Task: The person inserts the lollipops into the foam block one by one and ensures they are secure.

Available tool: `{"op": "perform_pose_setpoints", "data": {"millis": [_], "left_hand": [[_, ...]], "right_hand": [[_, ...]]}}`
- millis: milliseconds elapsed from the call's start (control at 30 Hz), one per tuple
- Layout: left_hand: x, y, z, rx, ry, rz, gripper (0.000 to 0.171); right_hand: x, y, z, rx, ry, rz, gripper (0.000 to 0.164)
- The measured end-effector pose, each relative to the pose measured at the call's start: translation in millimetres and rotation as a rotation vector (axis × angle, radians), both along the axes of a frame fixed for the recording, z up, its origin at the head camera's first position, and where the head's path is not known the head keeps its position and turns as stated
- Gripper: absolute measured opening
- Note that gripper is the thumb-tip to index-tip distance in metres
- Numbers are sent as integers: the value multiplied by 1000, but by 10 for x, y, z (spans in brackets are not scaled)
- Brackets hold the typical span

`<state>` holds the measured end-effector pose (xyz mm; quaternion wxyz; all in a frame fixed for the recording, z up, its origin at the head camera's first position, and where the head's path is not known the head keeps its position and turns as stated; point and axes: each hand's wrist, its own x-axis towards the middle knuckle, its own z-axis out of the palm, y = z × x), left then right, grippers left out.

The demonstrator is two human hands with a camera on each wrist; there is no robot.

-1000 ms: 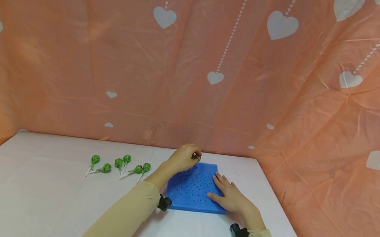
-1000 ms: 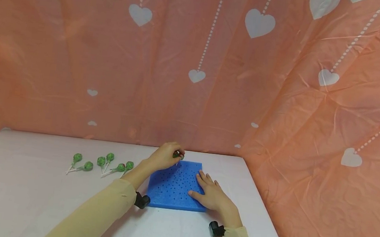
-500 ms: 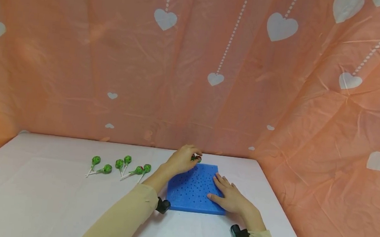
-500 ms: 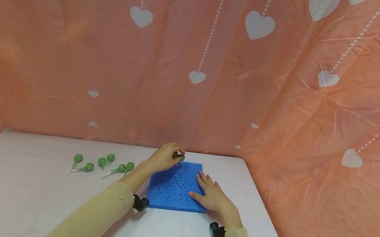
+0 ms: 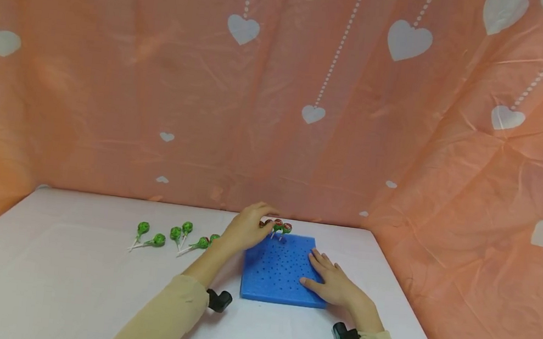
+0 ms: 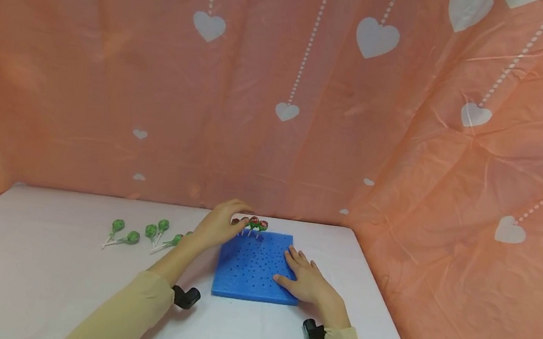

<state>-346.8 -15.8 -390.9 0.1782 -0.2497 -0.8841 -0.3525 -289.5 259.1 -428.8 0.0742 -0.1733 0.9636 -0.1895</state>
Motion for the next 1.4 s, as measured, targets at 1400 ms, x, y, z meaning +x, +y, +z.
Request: {"op": "perform_pose_setpoints", "data": {"millis": [1400], "left_hand": [[205,-1273,-147,-240,-385,112,19]], "right_hand": [[22,15,8,-14,26,29,82]]}}
